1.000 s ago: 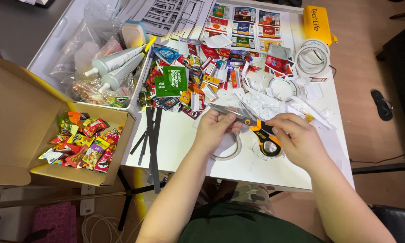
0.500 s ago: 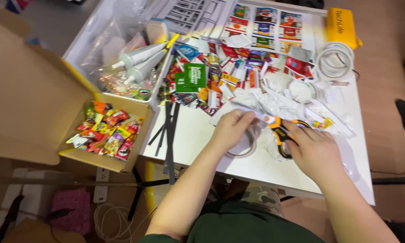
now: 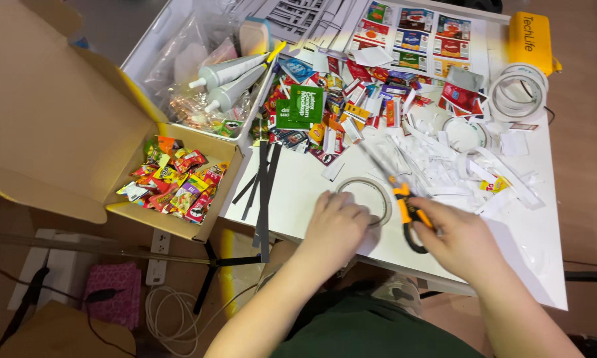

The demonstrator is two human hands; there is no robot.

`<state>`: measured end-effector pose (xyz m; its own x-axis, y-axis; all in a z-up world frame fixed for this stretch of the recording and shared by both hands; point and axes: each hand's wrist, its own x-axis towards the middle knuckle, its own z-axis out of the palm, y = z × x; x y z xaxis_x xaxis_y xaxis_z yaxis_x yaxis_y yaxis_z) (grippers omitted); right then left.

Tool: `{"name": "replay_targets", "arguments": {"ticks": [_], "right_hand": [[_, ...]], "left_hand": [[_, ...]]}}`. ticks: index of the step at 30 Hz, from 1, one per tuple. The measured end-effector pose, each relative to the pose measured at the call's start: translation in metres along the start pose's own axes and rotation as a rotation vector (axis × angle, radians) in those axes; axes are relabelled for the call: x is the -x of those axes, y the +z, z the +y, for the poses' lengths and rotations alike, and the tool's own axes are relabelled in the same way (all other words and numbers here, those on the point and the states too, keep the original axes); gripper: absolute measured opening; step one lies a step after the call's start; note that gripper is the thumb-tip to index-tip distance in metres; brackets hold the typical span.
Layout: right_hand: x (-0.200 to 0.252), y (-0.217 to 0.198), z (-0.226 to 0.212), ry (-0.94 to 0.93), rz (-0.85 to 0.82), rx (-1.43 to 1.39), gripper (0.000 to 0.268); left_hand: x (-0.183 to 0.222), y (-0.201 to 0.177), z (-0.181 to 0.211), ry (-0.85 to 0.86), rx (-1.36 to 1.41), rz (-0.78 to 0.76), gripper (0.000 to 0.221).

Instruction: The person prepares packaging materials by hand, folding and applying double-sided adhesive tape to paper and plastic scraps to create small packets.

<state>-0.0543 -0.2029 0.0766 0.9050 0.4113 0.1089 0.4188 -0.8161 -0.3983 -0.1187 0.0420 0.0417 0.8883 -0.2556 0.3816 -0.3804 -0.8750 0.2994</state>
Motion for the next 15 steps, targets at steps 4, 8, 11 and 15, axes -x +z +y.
{"name": "replay_targets", "arguments": {"ticks": [4,8,11,15], "right_hand": [[-0.002,0.020,-0.022,-0.279,-0.015,0.035,0.041],[-0.003,0.042,-0.047,-0.356,-0.022,0.187,0.041],[-0.005,0.061,-0.057,-0.412,-0.055,0.229,0.037],[-0.009,0.063,-0.062,-0.518,0.093,0.219,0.029]], "left_hand": [[0.015,-0.032,-0.014,-0.093,-0.048,-0.185,0.032],[0.034,-0.044,-0.034,-0.152,-0.034,-0.218,0.043],[0.038,-0.049,-0.042,-0.188,-0.111,-0.205,0.021],[0.040,-0.039,-0.043,-0.169,-0.179,-0.058,0.015]]}}
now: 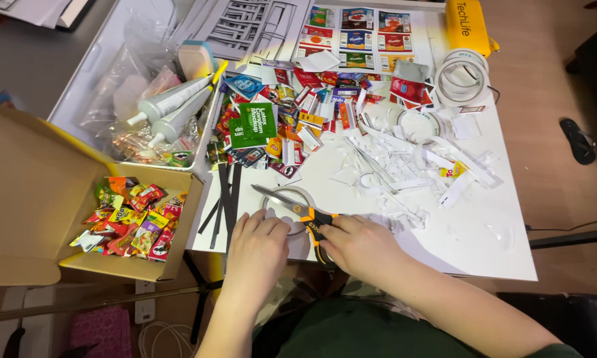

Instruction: The person prepares packaging materials by hand, folding and applying double-sided adhesive tape to paper and plastic scraps to create small packets.

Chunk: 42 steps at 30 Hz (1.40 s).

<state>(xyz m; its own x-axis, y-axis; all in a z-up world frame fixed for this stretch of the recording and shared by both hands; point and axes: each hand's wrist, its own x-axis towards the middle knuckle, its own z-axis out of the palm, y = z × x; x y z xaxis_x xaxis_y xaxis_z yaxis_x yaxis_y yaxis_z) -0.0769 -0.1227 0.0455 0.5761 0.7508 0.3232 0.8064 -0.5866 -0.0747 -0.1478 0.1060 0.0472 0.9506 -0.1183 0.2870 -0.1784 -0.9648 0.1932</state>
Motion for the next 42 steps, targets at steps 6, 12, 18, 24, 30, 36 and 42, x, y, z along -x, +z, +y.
{"name": "replay_targets", "arguments": {"ticks": [6,12,18,24,30,36,42], "right_hand": [[-0.019,-0.001,0.079,0.125,0.135,-0.102,0.019],[-0.051,-0.002,0.118,0.529,-0.144,0.127,0.033],[-0.043,0.015,0.131,0.529,-0.171,0.115,0.034],[-0.039,-0.020,0.106,0.208,0.141,-0.023,0.029],[-0.026,-0.023,0.103,0.018,0.166,0.046,0.026],[-0.009,-0.025,0.128,-0.031,0.235,0.003,0.021],[0.013,-0.023,0.150,0.020,0.316,0.075,0.006]], "left_hand": [[-0.014,0.004,0.014,0.036,0.122,0.061,0.015],[-0.033,0.021,0.033,0.162,0.151,0.184,0.015],[-0.048,0.018,0.038,0.158,0.202,0.204,0.013],[-0.076,0.001,0.040,0.063,0.290,0.319,0.037],[-0.110,0.041,0.041,0.181,0.171,0.398,0.041],[-0.111,0.039,0.026,0.218,0.222,0.367,0.013],[-0.074,0.040,-0.011,0.066,0.104,0.358,0.014]]}}
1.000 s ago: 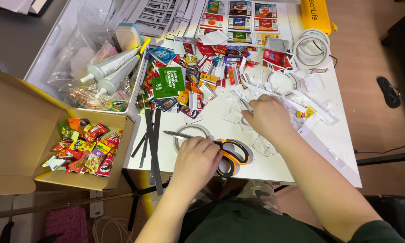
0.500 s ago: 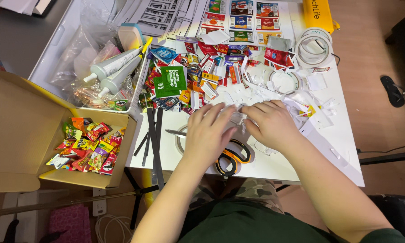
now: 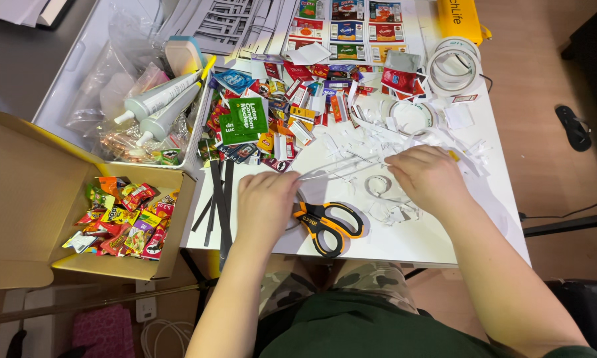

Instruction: The person prepares packaging materials by hand, folding and applying double-sided adhesive tape to paper and plastic scraps to create small packets.

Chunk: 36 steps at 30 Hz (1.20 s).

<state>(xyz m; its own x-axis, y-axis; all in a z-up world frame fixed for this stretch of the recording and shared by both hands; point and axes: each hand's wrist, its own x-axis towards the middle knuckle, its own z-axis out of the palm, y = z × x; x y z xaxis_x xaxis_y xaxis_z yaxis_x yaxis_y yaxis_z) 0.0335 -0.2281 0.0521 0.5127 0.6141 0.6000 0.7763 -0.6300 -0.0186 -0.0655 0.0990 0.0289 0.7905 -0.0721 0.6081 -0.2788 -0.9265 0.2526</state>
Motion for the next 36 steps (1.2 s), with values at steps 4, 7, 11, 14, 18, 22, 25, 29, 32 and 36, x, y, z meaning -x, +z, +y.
{"name": "replay_targets", "arguments": {"ticks": [4,7,11,14,18,22,25,29,32,36], "right_hand": [[0.012,-0.016,-0.037,0.046,-0.194,-0.086,0.037],[0.016,-0.019,-0.069,0.038,-0.464,-0.047,0.064],[0.015,-0.012,-0.084,0.065,-0.651,-0.034,0.069],[0.003,-0.005,-0.085,0.124,-0.772,-0.005,0.065],[-0.022,-0.015,-0.083,0.260,-0.907,0.060,0.057],[-0.024,-0.018,-0.071,0.416,-0.935,0.122,0.054],[-0.003,-0.009,-0.051,0.443,-0.789,0.240,0.050],[0.040,0.009,-0.025,0.287,-0.338,0.338,0.034],[0.037,-0.003,-0.037,0.157,-0.169,0.140,0.030],[0.036,-0.009,-0.056,0.031,-0.354,-0.168,0.030]], "left_hand": [[0.017,-0.035,0.007,-0.112,-0.027,0.025,0.013],[0.029,-0.044,0.012,-0.154,-0.035,0.017,0.014],[0.043,-0.032,0.019,-0.125,-0.010,0.035,0.012],[0.050,-0.013,0.022,-0.130,-0.010,0.010,0.013],[0.047,-0.018,0.027,-0.109,-0.013,0.029,0.013],[0.050,-0.017,0.025,-0.111,-0.027,0.020,0.014],[0.048,-0.019,0.024,-0.096,-0.029,0.022,0.014],[0.043,-0.024,0.024,-0.089,-0.037,0.016,0.014],[0.043,-0.021,0.018,-0.074,-0.071,0.046,0.015],[0.045,-0.025,0.013,-0.059,-0.152,0.047,0.016]]}}
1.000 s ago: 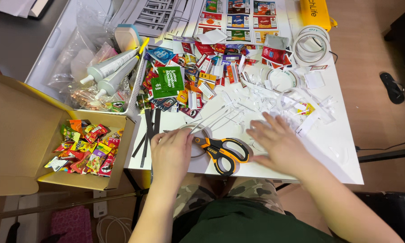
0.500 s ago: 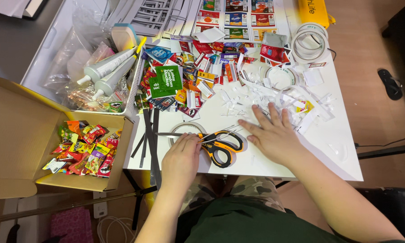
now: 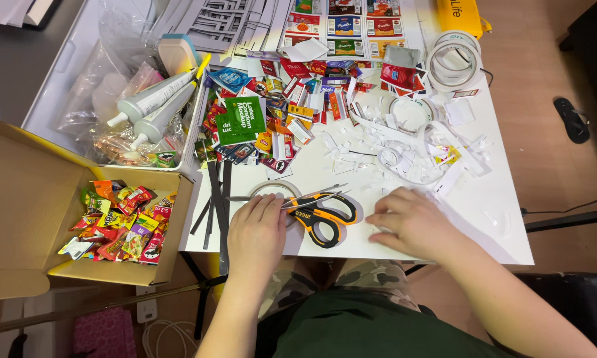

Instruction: The person prepares packaging materials by hand, folding and applying double-sided adhesive tape to paper and plastic scraps to create small packets.

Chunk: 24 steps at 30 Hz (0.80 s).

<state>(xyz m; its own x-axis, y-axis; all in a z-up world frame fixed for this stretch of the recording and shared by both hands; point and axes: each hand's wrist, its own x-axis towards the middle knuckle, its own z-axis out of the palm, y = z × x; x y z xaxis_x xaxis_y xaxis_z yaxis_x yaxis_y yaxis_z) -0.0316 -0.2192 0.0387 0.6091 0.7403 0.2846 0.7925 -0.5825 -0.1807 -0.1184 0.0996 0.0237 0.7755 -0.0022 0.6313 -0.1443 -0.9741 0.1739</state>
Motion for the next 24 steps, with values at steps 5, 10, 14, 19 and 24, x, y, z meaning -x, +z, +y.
{"name": "replay_targets", "arguments": {"ticks": [5,10,14,19,24], "right_hand": [[0.002,0.002,-0.010,-0.073,0.004,-0.148,0.013],[0.004,0.011,-0.008,-0.073,-0.056,-0.077,0.018],[0.015,0.023,-0.008,-0.106,-0.064,0.098,0.025],[0.007,0.007,0.021,0.029,-0.157,0.132,0.017],[0.006,-0.003,0.046,0.259,0.027,0.279,0.022]], "left_hand": [[-0.009,-0.010,0.009,0.005,-0.029,0.001,0.025],[-0.017,-0.022,0.047,0.039,0.136,-0.042,0.023],[-0.010,-0.013,0.066,0.193,0.290,0.047,0.020],[-0.008,-0.023,0.086,0.317,0.411,-0.075,0.015],[-0.017,-0.022,0.104,0.367,0.416,-0.059,0.005]]}}
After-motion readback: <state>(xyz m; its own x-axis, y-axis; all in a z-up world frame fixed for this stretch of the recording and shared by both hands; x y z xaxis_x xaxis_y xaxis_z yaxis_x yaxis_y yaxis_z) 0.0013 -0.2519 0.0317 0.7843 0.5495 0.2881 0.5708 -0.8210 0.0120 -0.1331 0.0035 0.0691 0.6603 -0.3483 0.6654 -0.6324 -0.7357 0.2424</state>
